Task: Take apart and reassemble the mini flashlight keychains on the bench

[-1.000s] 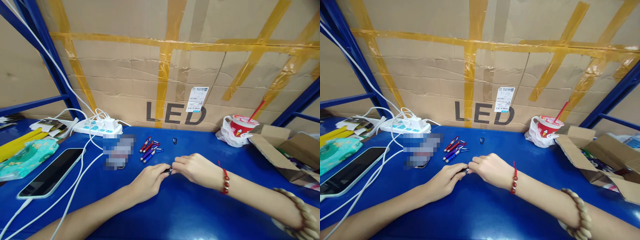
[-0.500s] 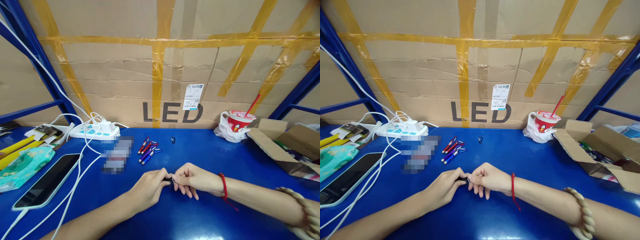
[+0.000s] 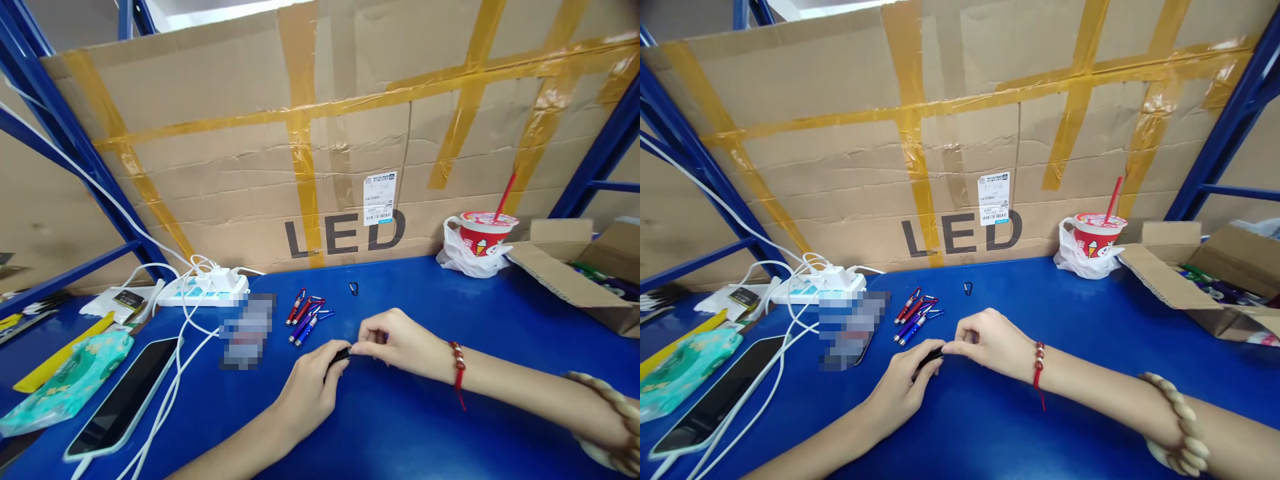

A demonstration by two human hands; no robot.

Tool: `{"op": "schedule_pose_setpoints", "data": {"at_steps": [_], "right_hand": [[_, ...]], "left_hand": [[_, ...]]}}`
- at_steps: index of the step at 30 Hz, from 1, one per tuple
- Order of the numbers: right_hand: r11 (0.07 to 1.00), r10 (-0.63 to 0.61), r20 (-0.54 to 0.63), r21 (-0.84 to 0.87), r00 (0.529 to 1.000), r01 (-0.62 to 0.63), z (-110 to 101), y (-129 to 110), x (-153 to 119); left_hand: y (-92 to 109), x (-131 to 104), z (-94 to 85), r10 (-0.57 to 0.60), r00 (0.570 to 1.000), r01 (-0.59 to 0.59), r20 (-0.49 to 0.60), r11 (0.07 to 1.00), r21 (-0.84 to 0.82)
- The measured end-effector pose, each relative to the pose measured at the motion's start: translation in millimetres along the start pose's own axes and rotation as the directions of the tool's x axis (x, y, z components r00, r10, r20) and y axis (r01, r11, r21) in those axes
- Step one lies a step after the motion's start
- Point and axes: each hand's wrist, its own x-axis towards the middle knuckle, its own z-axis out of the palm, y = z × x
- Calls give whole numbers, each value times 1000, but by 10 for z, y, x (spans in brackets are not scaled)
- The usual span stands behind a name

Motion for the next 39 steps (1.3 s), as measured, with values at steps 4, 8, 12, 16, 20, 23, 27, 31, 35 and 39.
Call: {"op": "schedule_pose_setpoints", "data": {"at_steps": [4, 8, 12, 16, 20, 23, 27, 31, 35, 39], "right_hand": [[888, -274, 60, -368, 960, 276, -82, -27, -37], [833, -318, 82, -451, 945, 320, -143, -62, -72], [880, -318, 42, -360, 947, 311, -175, -86, -70], [907, -272, 40, -323, 962, 270, -182, -108, -46], [919, -207, 79, -327, 975, 221, -194, -150, -17], [925, -178, 84, -325, 980, 196, -197, -181, 0], [954, -140, 71, -256, 988, 154, -156, -158, 28], [993, 91, 164, 59, 982, -102, -60, -63, 17], [810, 281, 357, 410, 891, -419, 35, -7, -47], [501, 352, 544, 579, 762, -644, 78, -23, -62]], "left_hand": [[20, 15, -14, -28, 999, 29, 28, 1000, -11], [16, 24, 0, -33, 998, 36, 50, 998, -51], [2, 22, 13, -71, 994, 78, 79, 993, -87], [-14, 1, 13, -51, 993, 64, 110, 991, -120], [-38, -23, 8, -30, 991, 48, 129, 989, -138], [-57, -31, 7, -27, 991, 48, 129, 985, -166], [-78, -45, 18, -50, 993, 68, 105, 983, -172], [-91, -73, 46, 5, 998, 4, 63, 989, -146], [-101, -89, 78, 121, 993, -121, -1, 987, -106], [-96, -79, 83, 139, 989, -144, -54, 985, -94]]}}
